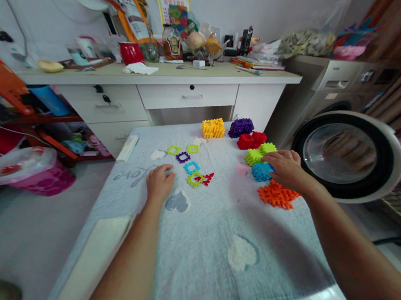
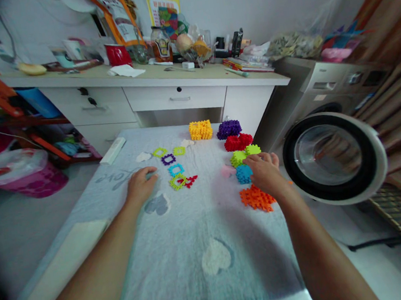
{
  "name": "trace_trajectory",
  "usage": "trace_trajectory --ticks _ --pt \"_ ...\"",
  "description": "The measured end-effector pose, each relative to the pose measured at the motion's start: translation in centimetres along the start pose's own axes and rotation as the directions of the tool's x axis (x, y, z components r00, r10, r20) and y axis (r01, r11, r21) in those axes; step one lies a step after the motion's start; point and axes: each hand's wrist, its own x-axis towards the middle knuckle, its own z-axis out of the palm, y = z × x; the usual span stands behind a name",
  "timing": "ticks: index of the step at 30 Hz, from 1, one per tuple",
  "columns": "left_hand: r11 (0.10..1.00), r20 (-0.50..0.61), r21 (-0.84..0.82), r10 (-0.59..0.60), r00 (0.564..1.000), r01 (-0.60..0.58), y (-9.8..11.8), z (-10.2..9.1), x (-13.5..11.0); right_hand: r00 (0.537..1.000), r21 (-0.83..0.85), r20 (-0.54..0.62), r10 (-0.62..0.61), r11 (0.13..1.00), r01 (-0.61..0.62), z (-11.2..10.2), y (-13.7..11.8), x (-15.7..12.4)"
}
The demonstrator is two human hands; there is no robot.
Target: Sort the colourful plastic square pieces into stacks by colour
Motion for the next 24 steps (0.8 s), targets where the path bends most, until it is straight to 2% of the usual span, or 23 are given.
trace_trajectory --ticks 3,7,10,13,18,24 --pt "1.000 0.008 0.003 -0.009 1.000 0.009 0.2 -0.2 -0.1 1.000 0.084 0.015 0.007 0.996 -0.009 -1.5 -3.0 0.6" --pt "1.000 0.009 0.006 -0.011 1.000 0.011 0.4 -0.3 -0.1 0.989 0.252 0.059 -0.136 0.961 0.118 -2.3 -9.0 1.9" --pt "1.000 0.010 0.014 -0.019 1.000 0.018 0.5 -0.3 -0.1 0.960 0.351 0.092 -0.265 0.911 0.218 -0.9 -13.7 2.7" --pt "0.999 0.015 0.016 -0.028 0.999 0.028 0.6 -0.4 -0.1 0.961 0.420 0.075 -0.267 0.882 0.212 1.4 -17.1 3.3" --pt "1.000 -0.003 0.006 -0.025 1.000 0.025 0.7 -0.4 -0.3 0.981 0.443 -0.041 -0.188 0.877 0.187 4.7 -19.6 3.6" --pt "1.000 0.001 -0.006 -0.023 1.000 0.023 0.7 -0.4 -0.3 0.987 0.463 -0.070 -0.147 0.871 0.162 6.2 -19.8 4.1"
